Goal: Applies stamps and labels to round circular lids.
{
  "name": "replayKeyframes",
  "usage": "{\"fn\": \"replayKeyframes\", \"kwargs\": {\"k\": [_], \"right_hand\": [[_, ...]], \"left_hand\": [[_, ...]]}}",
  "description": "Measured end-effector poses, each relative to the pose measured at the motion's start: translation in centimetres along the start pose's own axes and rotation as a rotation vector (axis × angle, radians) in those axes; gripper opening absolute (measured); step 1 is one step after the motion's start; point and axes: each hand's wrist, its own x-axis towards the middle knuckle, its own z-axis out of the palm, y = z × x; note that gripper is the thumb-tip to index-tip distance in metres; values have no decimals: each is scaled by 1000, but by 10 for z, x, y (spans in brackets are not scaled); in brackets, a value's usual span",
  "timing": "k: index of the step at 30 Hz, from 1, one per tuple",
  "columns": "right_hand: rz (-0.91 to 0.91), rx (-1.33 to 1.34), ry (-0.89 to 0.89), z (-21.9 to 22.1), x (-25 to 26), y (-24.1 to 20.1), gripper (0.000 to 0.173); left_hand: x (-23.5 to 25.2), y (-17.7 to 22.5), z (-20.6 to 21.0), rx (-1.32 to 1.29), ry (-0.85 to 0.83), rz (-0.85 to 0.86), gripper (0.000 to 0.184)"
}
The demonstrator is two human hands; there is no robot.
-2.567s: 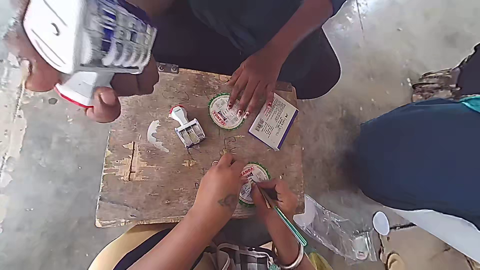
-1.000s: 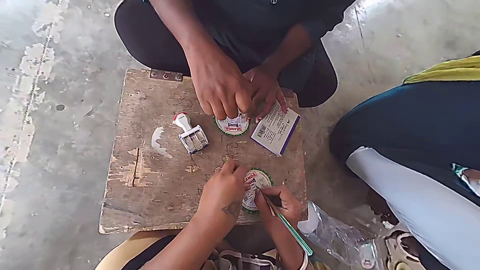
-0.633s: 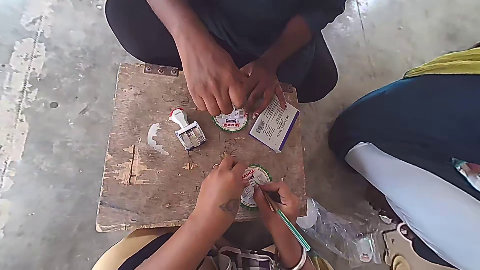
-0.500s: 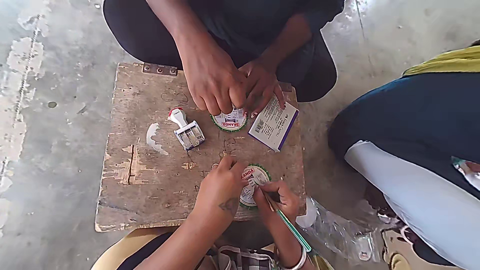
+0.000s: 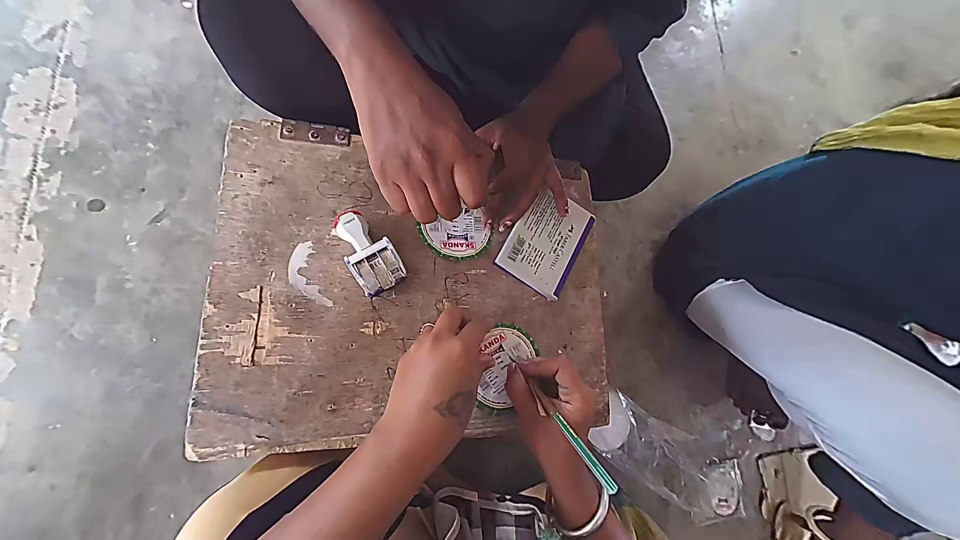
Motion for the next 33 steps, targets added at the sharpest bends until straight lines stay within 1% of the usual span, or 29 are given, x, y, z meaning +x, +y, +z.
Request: {"fn": "replayKeyframes", "kwargs": {"k": [10, 14, 18, 21, 29, 33], "right_hand": [[8, -52, -18, 0, 2, -3, 7], [-13, -31, -39, -3, 1, 3, 9], [4, 65, 5, -4, -2, 3, 4], [21, 176, 34, -5, 0, 1, 11], [96, 280, 45, -7, 3, -4, 19], [111, 345, 46, -10, 4, -4, 21]], "left_hand": [[1, -1, 1, 3, -4, -11, 30], [3, -4, -2, -78, -38, -68, 29], [11, -8, -7, -191, -105, -214, 27], [14, -7, -11, -210, -93, -284, 26], [13, -11, -15, -218, -29, -299, 12], [11, -16, -18, -285, -11, -278, 9]]}}
